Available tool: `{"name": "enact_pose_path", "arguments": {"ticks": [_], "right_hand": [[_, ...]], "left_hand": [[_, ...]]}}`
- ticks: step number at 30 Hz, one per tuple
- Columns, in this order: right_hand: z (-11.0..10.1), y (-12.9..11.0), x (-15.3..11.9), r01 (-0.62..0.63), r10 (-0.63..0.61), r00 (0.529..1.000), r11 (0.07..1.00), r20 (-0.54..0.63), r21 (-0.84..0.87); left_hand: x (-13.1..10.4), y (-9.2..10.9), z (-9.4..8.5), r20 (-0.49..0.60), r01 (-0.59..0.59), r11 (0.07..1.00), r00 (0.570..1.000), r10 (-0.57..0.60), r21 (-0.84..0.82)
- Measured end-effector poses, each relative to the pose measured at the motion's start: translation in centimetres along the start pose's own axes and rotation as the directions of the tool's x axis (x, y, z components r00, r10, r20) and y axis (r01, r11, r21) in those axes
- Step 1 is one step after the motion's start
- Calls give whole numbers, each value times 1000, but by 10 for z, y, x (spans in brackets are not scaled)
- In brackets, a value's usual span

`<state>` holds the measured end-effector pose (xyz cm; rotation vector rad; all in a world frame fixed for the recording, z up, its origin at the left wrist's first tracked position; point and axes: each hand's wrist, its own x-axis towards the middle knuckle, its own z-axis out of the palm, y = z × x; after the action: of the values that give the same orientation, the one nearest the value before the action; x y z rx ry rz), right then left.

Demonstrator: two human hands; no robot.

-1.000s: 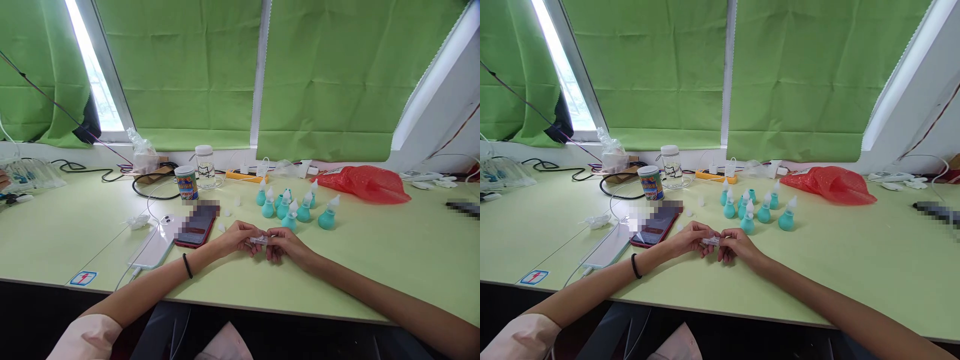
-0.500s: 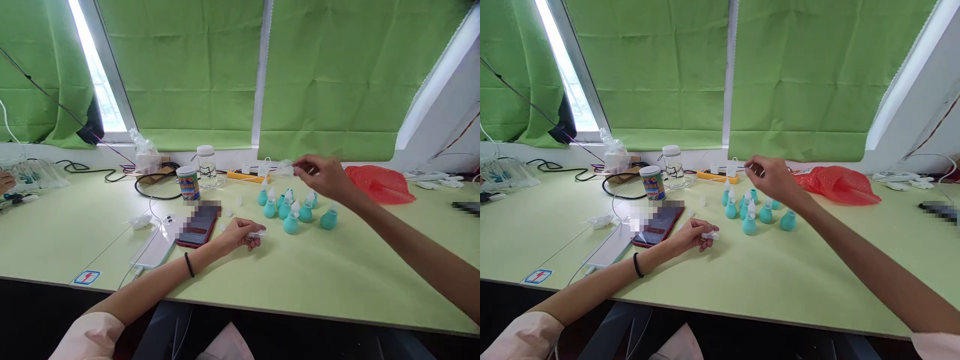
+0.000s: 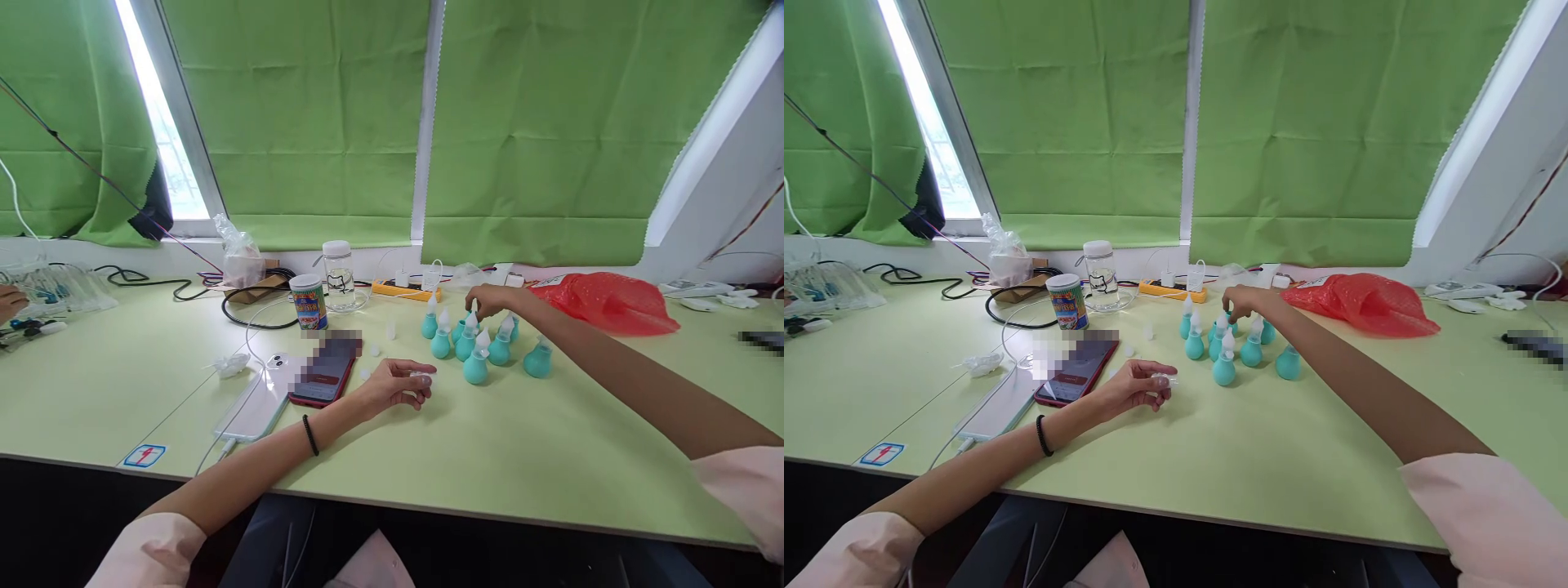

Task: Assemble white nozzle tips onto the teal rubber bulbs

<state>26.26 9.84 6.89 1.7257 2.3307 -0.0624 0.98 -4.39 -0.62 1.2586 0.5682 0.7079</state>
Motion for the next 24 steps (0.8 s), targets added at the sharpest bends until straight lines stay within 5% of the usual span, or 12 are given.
{"name": "enact_pose_path", "arguments": {"ticks": [10,16,21,24], "right_hand": [[11,-1,11,-13,-2,989,995,-148,-99],[-5,-8,-9,-63,19,949,989,-315,-131],[-43,-17,-40,-190,101,811,977,-576,-97],[-57,-32,-80,-140,62,662,989,-747,-42]], "left_hand": [[0,0,0,20,13,1000,1000,-13,-4],[-1,1,1,21,20,1000,1000,-19,-11],[1,-1,-1,-14,-5,1000,1000,5,-1],[2,-1,-2,-108,-32,999,994,32,2]]}}
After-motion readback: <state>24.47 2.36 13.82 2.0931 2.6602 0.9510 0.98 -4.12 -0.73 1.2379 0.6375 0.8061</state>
